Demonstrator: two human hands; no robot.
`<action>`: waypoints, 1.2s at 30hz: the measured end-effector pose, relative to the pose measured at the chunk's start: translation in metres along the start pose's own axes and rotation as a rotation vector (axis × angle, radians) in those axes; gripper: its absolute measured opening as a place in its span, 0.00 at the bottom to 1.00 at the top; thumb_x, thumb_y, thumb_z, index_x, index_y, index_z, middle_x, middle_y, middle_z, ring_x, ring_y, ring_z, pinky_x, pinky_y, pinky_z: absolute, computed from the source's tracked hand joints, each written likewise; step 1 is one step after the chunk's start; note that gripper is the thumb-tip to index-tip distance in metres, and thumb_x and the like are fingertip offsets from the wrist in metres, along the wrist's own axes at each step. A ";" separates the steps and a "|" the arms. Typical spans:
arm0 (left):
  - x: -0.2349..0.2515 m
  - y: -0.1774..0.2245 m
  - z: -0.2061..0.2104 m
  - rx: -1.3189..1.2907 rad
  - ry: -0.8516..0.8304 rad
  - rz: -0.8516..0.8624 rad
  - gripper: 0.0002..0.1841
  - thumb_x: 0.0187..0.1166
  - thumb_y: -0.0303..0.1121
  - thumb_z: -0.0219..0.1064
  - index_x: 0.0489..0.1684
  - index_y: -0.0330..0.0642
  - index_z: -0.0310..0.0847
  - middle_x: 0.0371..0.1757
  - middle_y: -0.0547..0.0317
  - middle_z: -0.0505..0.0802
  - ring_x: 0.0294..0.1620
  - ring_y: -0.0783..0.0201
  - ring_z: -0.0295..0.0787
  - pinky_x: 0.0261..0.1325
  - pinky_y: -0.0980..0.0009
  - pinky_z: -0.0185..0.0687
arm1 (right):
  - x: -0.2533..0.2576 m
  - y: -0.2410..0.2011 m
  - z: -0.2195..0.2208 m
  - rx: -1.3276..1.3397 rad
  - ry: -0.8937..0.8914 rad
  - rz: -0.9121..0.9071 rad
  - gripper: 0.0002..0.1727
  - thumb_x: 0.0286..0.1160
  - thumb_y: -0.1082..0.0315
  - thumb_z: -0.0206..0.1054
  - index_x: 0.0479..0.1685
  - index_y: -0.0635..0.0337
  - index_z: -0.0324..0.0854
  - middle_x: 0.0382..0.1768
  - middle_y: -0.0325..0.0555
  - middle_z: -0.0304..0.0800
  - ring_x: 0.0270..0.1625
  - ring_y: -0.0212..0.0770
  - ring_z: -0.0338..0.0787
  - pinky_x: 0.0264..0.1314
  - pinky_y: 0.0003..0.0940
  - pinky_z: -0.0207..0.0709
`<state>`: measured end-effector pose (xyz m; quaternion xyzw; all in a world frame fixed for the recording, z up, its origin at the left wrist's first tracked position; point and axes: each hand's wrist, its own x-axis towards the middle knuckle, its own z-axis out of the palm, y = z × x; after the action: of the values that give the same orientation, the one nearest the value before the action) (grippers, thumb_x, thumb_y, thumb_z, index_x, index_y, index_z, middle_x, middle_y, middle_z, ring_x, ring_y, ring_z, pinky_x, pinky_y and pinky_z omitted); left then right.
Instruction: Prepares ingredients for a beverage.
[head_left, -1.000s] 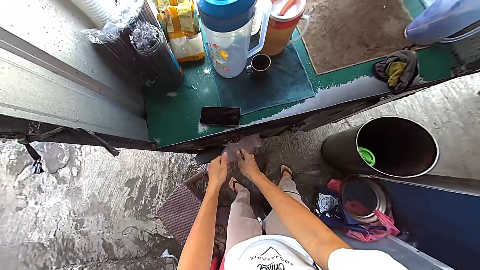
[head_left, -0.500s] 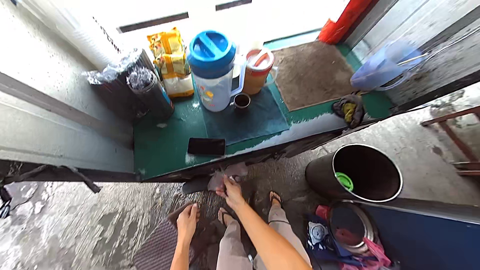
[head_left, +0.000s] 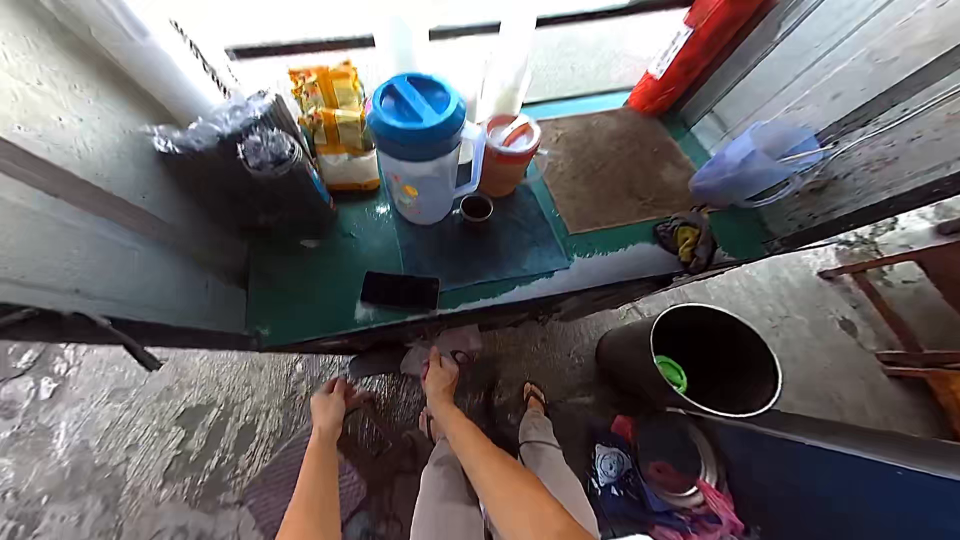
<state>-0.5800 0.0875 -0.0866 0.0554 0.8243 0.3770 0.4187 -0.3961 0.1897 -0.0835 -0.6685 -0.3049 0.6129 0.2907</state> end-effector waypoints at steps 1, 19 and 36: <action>-0.004 -0.006 -0.006 0.025 0.007 -0.019 0.20 0.94 0.39 0.54 0.68 0.29 0.78 0.49 0.42 0.93 0.43 0.59 0.93 0.53 0.60 0.89 | -0.006 -0.006 0.001 0.101 -0.032 0.085 0.30 0.96 0.53 0.50 0.30 0.67 0.84 0.13 0.41 0.77 0.12 0.34 0.71 0.16 0.30 0.68; -0.013 0.047 0.182 -0.398 -0.215 -0.219 0.20 0.93 0.36 0.55 0.71 0.27 0.71 0.53 0.40 0.91 0.46 0.59 0.92 0.50 0.64 0.87 | 0.031 -0.167 -0.223 -0.387 -0.267 -0.186 0.29 0.95 0.49 0.42 0.39 0.58 0.83 0.11 0.26 0.68 0.10 0.23 0.63 0.14 0.21 0.61; -0.100 -0.057 0.163 -0.478 -0.019 -0.333 0.15 0.94 0.31 0.49 0.67 0.28 0.71 0.40 0.44 0.88 0.30 0.60 0.89 0.35 0.64 0.90 | 0.205 -0.275 -0.253 -1.165 0.400 -0.438 0.35 0.77 0.53 0.66 0.82 0.62 0.71 0.82 0.78 0.64 0.84 0.77 0.63 0.80 0.73 0.58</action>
<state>-0.3834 0.1003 -0.1189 -0.1775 0.7060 0.4860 0.4837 -0.1456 0.5198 0.0149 -0.7402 -0.6563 0.1377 0.0501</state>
